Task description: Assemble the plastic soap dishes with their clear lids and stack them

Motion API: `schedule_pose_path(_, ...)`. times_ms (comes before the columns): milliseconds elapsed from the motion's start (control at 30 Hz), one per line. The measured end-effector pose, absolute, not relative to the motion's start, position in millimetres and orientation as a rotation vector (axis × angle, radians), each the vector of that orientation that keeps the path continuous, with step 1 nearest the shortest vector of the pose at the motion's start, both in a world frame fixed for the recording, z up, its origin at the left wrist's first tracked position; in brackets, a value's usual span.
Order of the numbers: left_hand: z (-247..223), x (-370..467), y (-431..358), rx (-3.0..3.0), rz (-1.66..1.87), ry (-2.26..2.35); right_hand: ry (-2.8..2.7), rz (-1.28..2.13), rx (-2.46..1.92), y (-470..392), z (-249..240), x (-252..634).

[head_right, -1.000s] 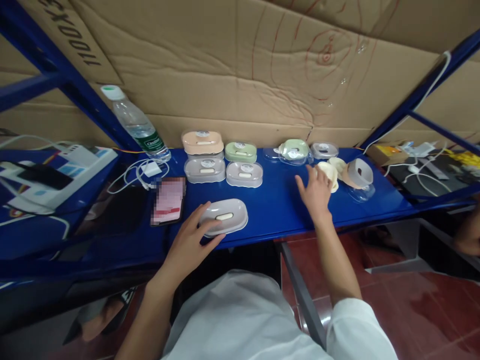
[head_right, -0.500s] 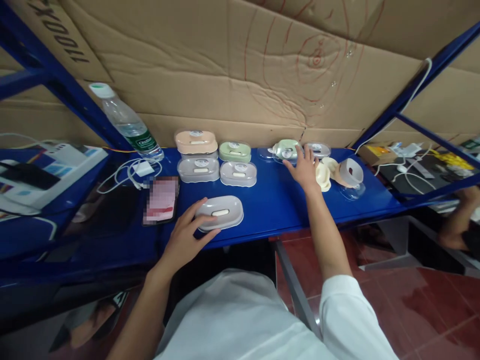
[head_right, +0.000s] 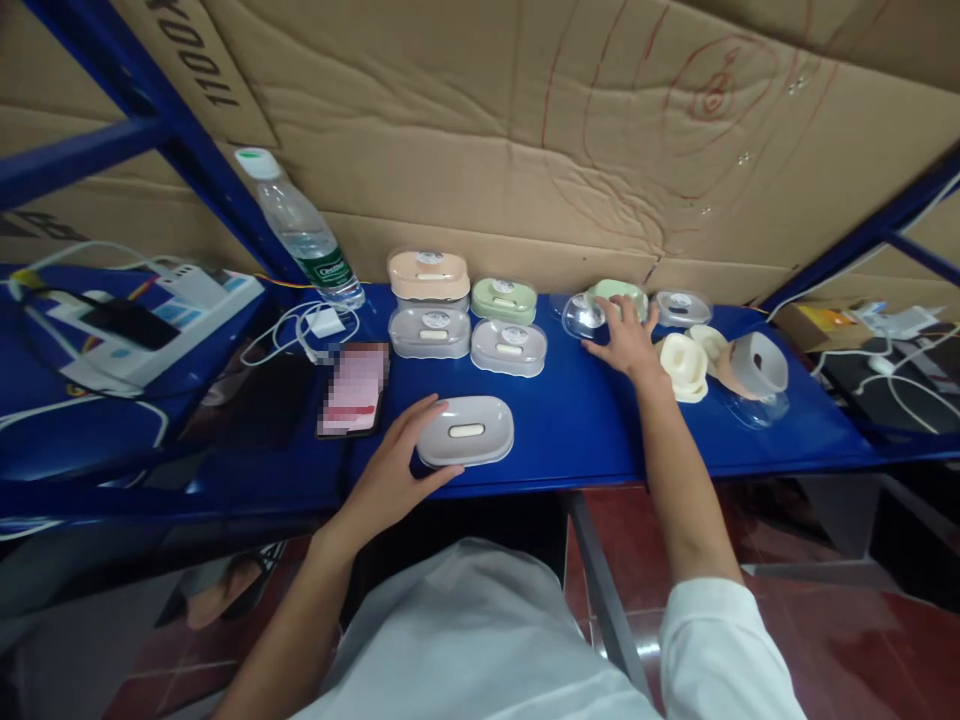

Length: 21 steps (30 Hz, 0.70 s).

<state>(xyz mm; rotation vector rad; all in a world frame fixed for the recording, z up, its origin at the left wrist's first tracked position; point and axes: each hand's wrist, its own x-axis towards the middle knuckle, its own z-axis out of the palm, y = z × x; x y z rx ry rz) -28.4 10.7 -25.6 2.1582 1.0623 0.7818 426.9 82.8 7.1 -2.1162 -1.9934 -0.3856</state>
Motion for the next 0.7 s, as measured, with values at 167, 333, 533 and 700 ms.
schedule_pose_path(167,-27,-29,8,2.131,0.754,1.067,-1.952,-0.487,-1.997,74,20,410)
schedule_pose_path(333,-24,-30,9,2.057,0.789,1.058,-2.027,-0.228,-1.535,19,25,338)
schedule_pose_path(533,-25,-31,12,2.042,0.858,1.011,-2.324,0.106,-1.183,-20,-4,246)
schedule_pose_path(700,-23,-34,13,2.028,0.829,0.990,-2.481,0.049,-1.063,-15,-1,236)
